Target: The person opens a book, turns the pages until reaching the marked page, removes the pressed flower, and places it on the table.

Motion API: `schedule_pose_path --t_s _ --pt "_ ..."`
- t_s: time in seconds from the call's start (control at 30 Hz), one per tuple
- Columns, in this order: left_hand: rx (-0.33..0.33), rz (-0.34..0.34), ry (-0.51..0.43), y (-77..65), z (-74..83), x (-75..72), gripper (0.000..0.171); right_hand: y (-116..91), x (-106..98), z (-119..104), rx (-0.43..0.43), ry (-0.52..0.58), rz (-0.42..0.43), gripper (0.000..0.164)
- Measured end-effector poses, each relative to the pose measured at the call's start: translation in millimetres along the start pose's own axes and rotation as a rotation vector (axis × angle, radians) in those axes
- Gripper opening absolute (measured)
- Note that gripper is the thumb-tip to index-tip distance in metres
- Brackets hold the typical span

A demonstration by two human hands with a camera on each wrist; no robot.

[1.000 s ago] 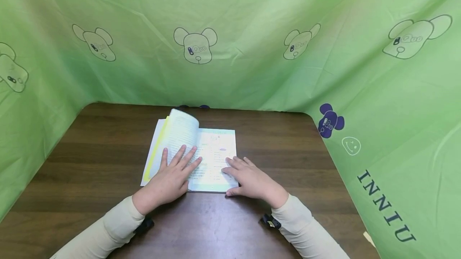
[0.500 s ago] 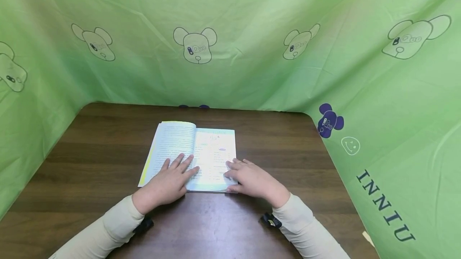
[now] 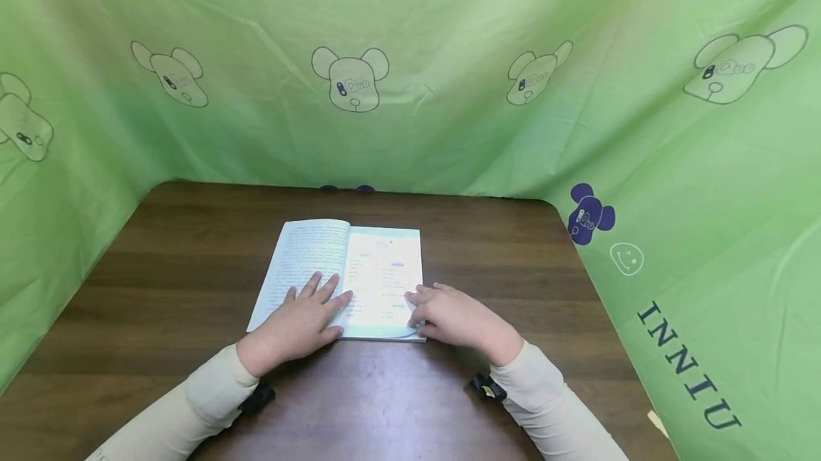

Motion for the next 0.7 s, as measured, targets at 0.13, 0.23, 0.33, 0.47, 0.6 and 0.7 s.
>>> schedule_pose_path --t_s 0.13,0.23,0.33,0.47,0.6,0.7 --pt "-0.005 -0.012 0.008 0.9 3.3 1.7 0.057 0 0 4 0.005 0.023 -0.006 0.004" --pt "-0.012 -0.014 0.013 1.5 5.0 3.1 0.057 0 -1 6 0.007 0.040 -0.007 0.006" --pt "-0.019 0.002 0.018 2.2 5.9 4.0 0.059 0 -1 7 0.008 0.062 0.011 0.012" --pt "-0.015 0.021 0.015 2.1 6.7 4.7 0.064 2 -4 8 -0.001 0.076 0.085 0.012" --pt "-0.017 0.039 0.003 2.7 7.1 5.9 0.067 3 -7 10 0.032 0.083 0.196 0.009" --pt "-0.025 0.056 0.005 3.2 7.7 6.1 0.066 3 -7 12 0.072 0.075 0.253 0.007"
Point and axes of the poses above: each hand's wrist, its own y-axis towards the middle knuckle, its own x-axis out of the palm, z = x × y, the point moved 5 cm from there along y, towards the middle knuckle, and after that the axes turned 4 degrees about -z, right-handed, at the moved point
